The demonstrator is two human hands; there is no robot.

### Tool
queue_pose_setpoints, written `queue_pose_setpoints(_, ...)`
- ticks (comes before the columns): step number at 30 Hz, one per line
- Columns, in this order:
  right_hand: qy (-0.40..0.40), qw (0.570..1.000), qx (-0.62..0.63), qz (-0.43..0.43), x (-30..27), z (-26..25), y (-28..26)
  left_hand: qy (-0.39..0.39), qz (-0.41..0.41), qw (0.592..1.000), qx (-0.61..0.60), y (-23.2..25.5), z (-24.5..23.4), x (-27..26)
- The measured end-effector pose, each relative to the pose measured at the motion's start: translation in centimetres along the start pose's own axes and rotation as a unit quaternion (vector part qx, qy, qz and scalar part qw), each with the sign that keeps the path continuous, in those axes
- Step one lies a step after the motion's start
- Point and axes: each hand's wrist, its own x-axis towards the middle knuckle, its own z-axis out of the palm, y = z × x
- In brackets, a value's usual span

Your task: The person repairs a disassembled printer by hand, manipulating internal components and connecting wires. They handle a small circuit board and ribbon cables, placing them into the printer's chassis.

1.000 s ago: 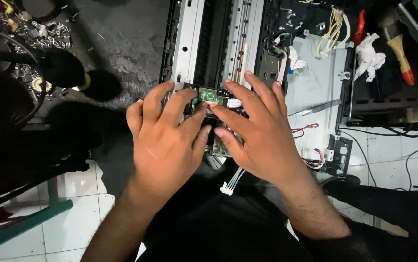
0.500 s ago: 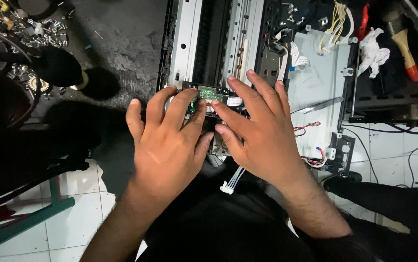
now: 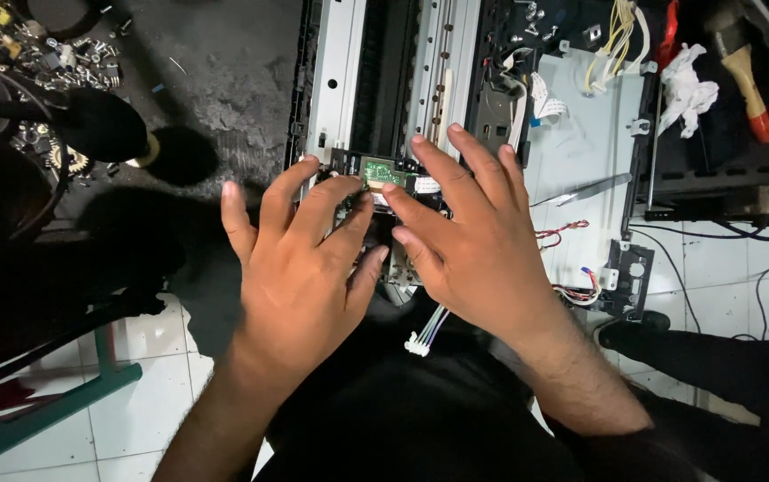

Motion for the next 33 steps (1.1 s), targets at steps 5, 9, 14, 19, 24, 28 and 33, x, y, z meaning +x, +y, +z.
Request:
queue_pose_setpoints(5, -0.012, 1.0, -0.021, -0.01, -0.2, 0.0, 0.2, 0.014, -0.002, 1.0, -0.022, -0.4, 0.2, 0.2)
queue_pose_setpoints(9, -0.017, 1.0, -0.001, -0.004, -0.4, 0.1, 0.4, 0.037, -0.023, 0.999, 0.0, -0.3, -0.2, 1.2)
queue_pose_setpoints(14, 0.061, 0.996, 0.058, 0.01, -0.8, 0.4, 0.7, 0.039, -0.031, 0.999, 0.021, 0.7, -0.6, 1.3)
queue_pose_setpoints(19, 0.046, 0.997, 0.056, -0.006, -0.8, 0.3, 0.5, 0.027, -0.069, 0.997, 0.018, 1.5, -0.5, 0.6)
queue_pose_setpoints(24, 0.055, 0.998, -0.001, -0.006, -0.9, 0.6, 0.2, 0.032, -0.089, 0.995, -0.015, 1.7, -0.2, 0.4)
queue_pose_setpoints(28, 0.055, 0.998, -0.016, -0.015, -0.8, 0.6, 0.3, 0.033, -0.093, 0.995, -0.018, 1.9, 0.0, 0.5)
queue_pose_setpoints(33, 0.05, 0.999, 0.003, -0.016, -0.9, 0.6, 0.4, 0.022, -0.111, 0.993, -0.033, 2.6, -0.2, 0.2)
